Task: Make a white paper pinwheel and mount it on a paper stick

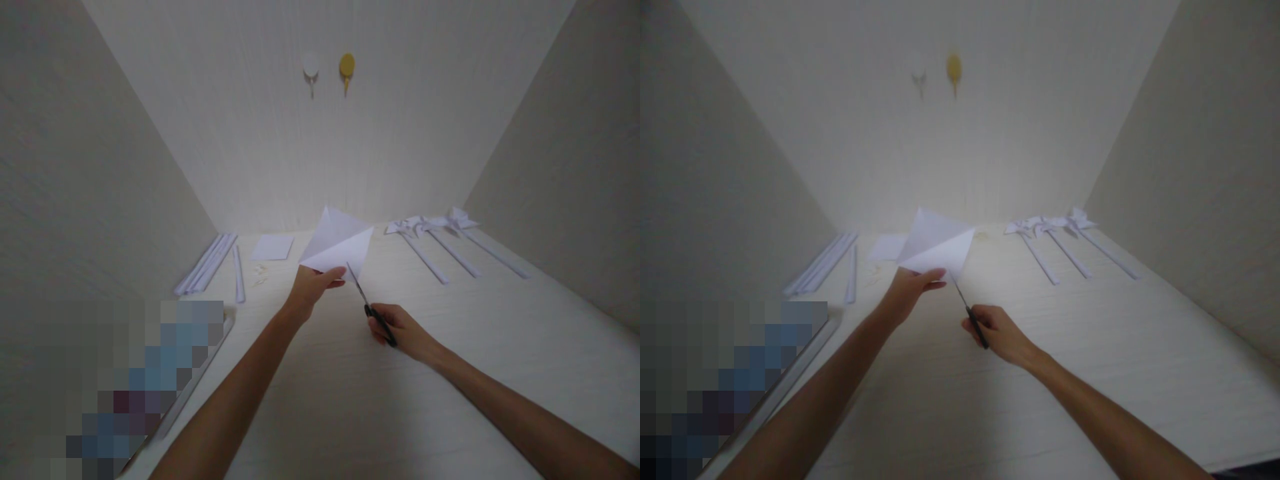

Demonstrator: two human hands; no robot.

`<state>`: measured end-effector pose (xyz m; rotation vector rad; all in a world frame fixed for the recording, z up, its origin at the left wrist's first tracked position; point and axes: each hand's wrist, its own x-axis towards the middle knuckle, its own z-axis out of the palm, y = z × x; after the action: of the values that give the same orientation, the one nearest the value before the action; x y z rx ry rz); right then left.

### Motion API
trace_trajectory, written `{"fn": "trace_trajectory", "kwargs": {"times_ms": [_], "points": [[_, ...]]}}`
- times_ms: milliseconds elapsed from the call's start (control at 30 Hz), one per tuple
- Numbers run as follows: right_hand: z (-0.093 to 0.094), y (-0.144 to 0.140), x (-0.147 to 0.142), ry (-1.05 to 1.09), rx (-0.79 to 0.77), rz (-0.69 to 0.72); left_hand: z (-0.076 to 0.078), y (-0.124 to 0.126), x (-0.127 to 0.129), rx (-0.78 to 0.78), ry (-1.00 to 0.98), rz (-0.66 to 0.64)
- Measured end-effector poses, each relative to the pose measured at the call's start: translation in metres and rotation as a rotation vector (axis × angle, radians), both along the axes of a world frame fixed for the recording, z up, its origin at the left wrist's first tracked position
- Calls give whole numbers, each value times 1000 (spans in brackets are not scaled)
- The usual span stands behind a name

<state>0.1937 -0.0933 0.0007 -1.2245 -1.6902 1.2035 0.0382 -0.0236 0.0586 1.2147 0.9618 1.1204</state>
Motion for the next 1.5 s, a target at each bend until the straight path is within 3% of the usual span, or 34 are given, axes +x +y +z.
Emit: {"fn": "trace_trajectory", "kwargs": {"times_ms": [600,1000,1500], "points": [[-2,1,-1,13,-28,-32,-4,3,-2,-26,-2,-34],[1,1,1,-9,65,-25,-6,-6,6,-94,45,-92],[-3,2,0,7,-6,-72,-8,-3,4,-105,62,-79]]}}
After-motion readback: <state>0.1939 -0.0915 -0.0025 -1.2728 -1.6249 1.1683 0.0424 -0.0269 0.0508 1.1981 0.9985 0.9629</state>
